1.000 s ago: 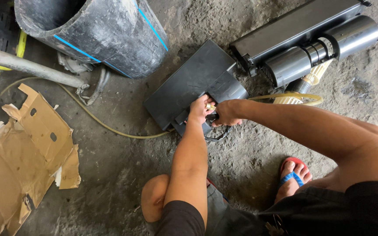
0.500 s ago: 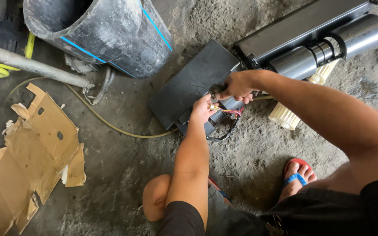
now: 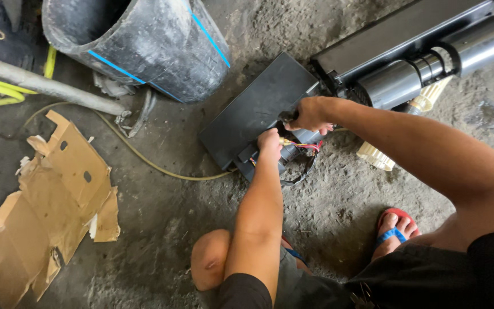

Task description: The person uses a hammer to pry open the casing of a black electronic device, then uses pliers to strip and manipulate the internal wires. The person works on the device while kneeling on the floor.

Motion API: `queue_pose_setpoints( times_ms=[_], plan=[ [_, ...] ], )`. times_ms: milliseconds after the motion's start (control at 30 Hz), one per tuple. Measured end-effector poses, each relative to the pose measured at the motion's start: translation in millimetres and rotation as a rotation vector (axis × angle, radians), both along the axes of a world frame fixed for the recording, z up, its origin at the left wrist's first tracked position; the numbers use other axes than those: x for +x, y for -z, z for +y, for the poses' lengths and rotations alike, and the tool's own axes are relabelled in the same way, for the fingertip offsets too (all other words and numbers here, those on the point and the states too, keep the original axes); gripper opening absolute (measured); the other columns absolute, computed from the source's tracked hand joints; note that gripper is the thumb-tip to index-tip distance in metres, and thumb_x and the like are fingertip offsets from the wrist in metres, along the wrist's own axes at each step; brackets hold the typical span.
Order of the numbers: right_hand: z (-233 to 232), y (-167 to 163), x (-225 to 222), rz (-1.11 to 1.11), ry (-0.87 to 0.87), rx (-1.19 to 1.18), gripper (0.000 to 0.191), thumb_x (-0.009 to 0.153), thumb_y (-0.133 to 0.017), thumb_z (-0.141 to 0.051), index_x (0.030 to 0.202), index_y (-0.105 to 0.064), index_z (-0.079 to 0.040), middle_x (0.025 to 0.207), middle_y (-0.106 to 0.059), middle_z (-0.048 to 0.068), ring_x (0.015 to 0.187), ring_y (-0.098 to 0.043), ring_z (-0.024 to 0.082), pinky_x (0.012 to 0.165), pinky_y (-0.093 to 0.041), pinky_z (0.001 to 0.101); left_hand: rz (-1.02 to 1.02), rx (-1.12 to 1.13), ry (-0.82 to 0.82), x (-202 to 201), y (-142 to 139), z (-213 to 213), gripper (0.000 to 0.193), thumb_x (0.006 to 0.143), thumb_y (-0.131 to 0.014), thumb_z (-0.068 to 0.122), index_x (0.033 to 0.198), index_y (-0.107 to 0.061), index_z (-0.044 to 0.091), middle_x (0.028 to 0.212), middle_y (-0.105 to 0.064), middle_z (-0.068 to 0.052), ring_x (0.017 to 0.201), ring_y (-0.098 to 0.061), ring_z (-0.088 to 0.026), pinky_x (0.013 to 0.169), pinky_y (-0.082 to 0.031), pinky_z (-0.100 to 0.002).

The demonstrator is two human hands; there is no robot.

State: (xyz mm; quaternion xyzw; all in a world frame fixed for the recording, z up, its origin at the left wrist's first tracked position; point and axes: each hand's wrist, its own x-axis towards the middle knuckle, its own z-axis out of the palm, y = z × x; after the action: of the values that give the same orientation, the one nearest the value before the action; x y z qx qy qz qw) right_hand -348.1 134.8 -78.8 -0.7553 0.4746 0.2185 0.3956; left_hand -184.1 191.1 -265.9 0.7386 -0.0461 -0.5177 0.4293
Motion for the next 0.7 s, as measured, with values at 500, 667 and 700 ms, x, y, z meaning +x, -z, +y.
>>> queue_pose_setpoints(
  times_ms=[500, 667, 700],
  plan=[
    [22, -20, 20, -0.116, -0.077, 0.108, 0.049, 0.092, -0.063, -0.056, 0.115, -0.069, -0.014, 0.077, -0.07, 0.011, 0.066, -0.075, 0.028, 0.058, -0.06, 0.0405, 0.374, -0.078, 0.251, 35, -26, 3, 0.041, 0.093, -0.062, 0.048, 0.121, -0.066, 0.018, 0.118, -0.071, -0.003, 0.108, -0.065, -0.024, 0.102, -0.042, -0.053],
    [19, -14, 19, -0.131, -0.072, 0.216, 0.056, 0.092, -0.068, -0.056, 0.113, -0.072, -0.005, 0.074, -0.069, 0.013, 0.062, -0.072, 0.027, 0.057, -0.06, 0.0403, 0.465, -0.149, 0.277, 43, -22, 11, 0.042, 0.1, -0.066, 0.045, 0.12, -0.065, 0.008, 0.119, -0.069, -0.012, 0.104, -0.064, -0.031, 0.105, -0.048, -0.058],
    [19, -13, 18, -0.144, -0.079, 0.263, 0.059, 0.091, -0.07, -0.056, 0.112, -0.071, -0.001, 0.074, -0.068, 0.015, 0.06, -0.071, 0.027, 0.057, -0.061, 0.0406, 0.526, -0.183, 0.283, 45, -23, 11, 0.043, 0.103, -0.068, 0.044, 0.121, -0.064, 0.004, 0.119, -0.068, -0.016, 0.102, -0.062, -0.032, 0.106, -0.049, -0.06]
  ],
)
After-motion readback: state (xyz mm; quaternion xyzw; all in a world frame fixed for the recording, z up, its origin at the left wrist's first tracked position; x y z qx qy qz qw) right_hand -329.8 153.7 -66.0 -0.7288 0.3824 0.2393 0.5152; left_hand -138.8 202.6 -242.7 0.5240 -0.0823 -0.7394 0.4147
